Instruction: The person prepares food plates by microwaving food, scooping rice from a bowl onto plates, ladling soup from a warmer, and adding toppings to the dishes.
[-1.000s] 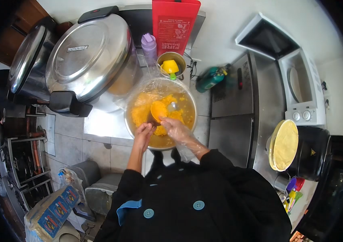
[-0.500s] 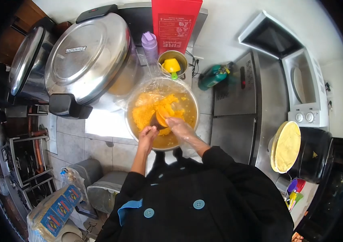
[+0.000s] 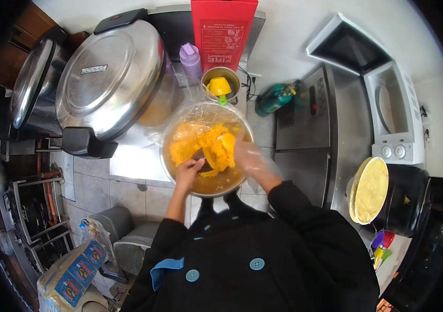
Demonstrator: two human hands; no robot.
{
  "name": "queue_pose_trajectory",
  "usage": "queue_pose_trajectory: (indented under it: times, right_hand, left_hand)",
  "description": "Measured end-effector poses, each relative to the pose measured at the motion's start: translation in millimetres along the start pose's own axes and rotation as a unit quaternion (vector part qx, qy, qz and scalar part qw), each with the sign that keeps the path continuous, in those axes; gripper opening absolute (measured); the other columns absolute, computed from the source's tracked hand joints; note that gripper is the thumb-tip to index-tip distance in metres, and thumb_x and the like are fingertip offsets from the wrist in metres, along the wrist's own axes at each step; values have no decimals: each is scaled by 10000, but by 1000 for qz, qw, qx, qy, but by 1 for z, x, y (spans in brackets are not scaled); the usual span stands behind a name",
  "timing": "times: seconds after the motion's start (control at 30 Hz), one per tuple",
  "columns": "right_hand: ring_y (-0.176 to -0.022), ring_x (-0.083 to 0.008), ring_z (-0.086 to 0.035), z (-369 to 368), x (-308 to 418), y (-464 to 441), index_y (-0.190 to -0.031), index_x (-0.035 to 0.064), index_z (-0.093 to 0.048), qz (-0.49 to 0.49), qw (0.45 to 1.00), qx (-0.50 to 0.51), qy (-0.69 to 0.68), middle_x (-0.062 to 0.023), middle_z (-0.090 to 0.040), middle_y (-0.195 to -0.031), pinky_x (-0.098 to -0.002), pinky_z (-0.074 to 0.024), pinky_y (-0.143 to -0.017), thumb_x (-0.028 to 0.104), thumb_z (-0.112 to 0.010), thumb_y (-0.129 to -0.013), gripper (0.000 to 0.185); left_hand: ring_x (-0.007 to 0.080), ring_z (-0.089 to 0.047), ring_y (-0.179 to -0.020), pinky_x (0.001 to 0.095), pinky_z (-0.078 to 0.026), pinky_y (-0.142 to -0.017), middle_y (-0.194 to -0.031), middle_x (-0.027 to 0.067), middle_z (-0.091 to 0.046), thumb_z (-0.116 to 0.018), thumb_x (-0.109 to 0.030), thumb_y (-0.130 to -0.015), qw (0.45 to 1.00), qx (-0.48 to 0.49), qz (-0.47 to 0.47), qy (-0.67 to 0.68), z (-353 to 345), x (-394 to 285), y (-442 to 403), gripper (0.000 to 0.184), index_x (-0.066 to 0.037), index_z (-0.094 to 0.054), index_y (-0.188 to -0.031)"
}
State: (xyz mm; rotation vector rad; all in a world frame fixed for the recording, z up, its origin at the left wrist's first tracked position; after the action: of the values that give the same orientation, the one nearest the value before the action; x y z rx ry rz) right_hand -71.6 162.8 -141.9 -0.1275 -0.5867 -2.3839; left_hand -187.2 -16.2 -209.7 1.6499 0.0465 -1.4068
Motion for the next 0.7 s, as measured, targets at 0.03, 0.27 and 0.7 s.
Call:
queue_pose_trajectory:
  times: [0.03, 0.27, 0.7]
  right_hand:
    - [-768, -315, -629, -15, -5, 0, -1124, -75, -513, 0, 1000, 0, -1, -198, -625, -786, -418, -488, -665, 105, -469, -819, 357]
    - [-525, -250, -600, -15, 67, 44, -1167, -105, -455, 191, 967, -94, 138, -137, -620, -696, -373, -470, -480, 89, -516, -753, 462]
    - [-893, -343, -598, -15, 42, 41, -1103, -22, -548, 124, 903, 39, -409, -229, -612, -931, -370, -445, -779, 261, -405, -915, 368]
  left_hand:
    - [86, -500, -591, 224, -403, -536, -632, -34, -484, -673, -320, -799, 997, -20, -2, -74, -3, 0, -8, 295, -82, -566, -661]
    - [167, -574, -794, 370, -512, -738, -796, 15, -530, -614, -311, -843, 963, 26, 61, 262, -18, 42, -21, 251, -72, -545, -815]
    - [175, -577, -873, 391, -455, -896, -869, 22, -572, -541, -166, -892, 914, 139, -61, 375, -2, -12, 17, 102, -72, -537, -854]
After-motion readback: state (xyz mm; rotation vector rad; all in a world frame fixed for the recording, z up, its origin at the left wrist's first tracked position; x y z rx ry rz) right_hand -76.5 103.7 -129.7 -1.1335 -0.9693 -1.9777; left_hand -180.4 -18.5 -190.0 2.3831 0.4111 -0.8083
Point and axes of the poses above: each hand's wrist, its own y-axis away from the middle knuckle, its own z-axis out of the back of the hand, x = y × z, the point moved 10 cm from there along -y, towards the middle knuckle
